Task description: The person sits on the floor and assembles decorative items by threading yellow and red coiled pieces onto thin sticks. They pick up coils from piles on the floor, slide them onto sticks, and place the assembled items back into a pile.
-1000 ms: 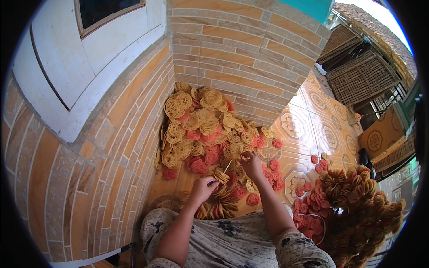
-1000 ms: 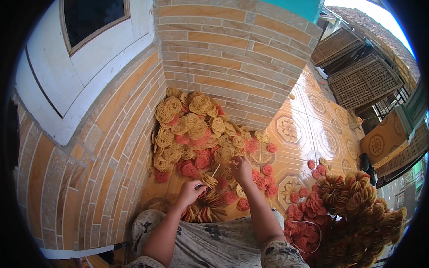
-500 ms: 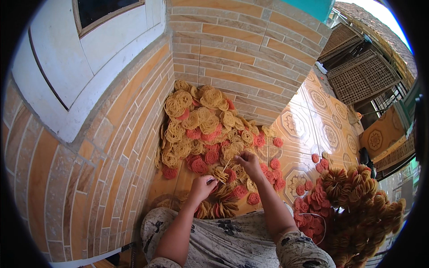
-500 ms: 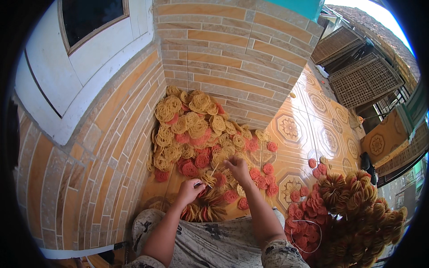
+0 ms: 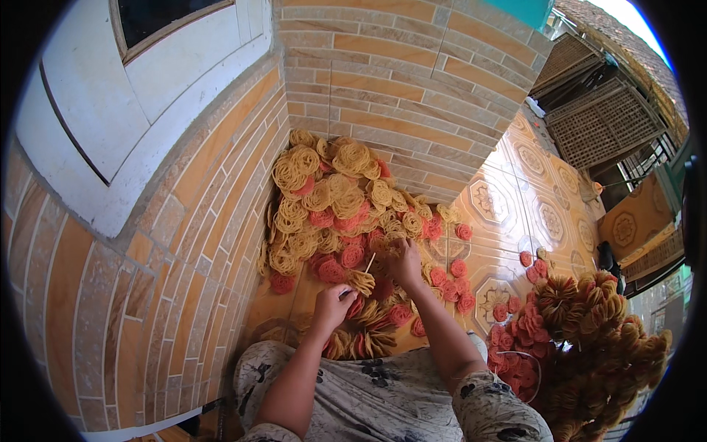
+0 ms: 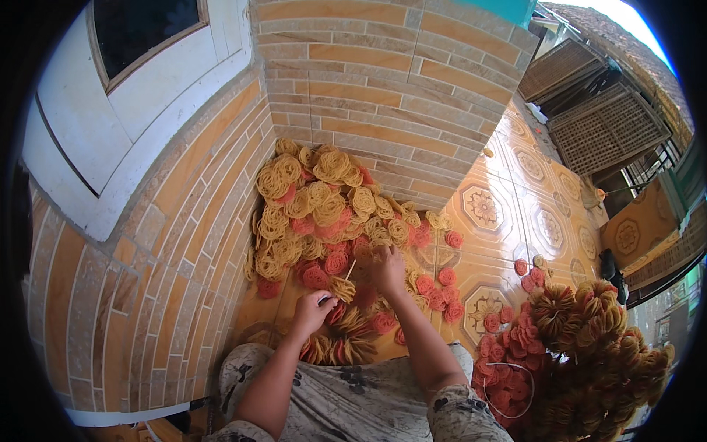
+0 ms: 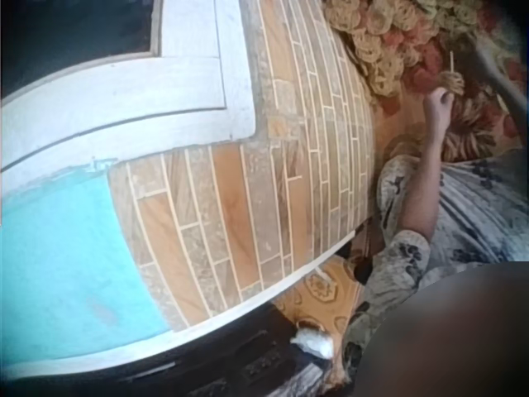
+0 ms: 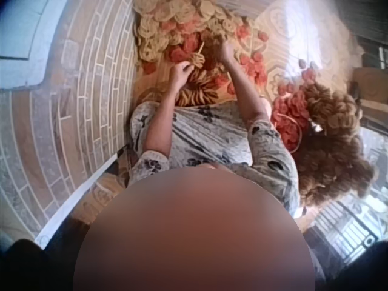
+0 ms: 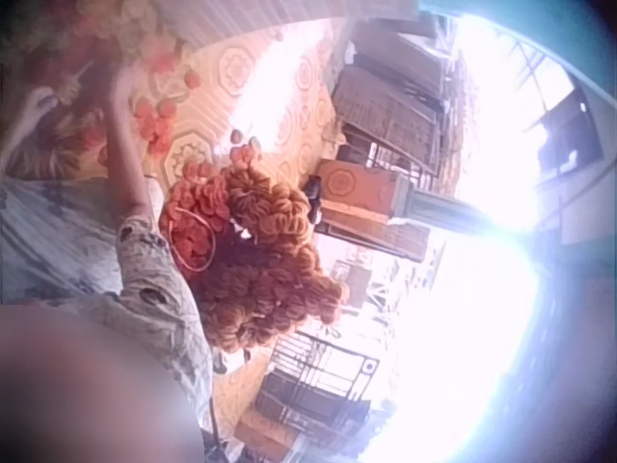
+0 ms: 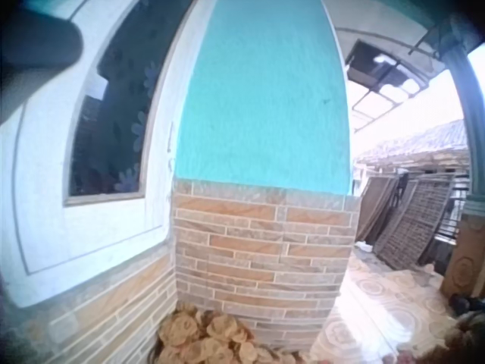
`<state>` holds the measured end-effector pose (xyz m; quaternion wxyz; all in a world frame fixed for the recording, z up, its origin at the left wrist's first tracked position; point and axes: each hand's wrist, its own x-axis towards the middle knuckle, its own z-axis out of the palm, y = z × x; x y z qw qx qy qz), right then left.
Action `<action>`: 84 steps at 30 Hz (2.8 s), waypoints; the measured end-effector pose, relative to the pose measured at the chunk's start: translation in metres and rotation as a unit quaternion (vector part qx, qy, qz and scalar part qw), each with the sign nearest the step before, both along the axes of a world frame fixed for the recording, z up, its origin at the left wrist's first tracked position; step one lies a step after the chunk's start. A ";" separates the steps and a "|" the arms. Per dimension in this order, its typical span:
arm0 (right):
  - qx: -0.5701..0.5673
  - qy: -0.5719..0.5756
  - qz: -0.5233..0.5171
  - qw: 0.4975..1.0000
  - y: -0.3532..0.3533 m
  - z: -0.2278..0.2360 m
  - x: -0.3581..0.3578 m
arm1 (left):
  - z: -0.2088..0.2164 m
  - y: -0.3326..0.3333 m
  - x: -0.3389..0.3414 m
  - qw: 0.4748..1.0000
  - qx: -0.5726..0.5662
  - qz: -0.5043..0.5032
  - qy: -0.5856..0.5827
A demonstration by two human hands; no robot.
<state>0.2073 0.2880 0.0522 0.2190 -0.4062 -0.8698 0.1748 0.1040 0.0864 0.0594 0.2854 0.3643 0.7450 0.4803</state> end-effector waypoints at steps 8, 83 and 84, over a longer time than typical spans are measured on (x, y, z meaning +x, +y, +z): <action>-0.308 0.061 0.129 0.941 0.000 0.032 0.019 | -0.002 0.001 -0.001 1.000 0.001 0.000 -0.017; -0.286 0.104 0.066 0.950 0.012 0.025 0.043 | 0.004 -0.003 0.003 0.997 0.027 -0.056 0.053; -0.305 0.136 0.084 0.939 0.011 0.030 0.041 | 0.004 -0.003 0.003 0.996 0.040 -0.057 0.060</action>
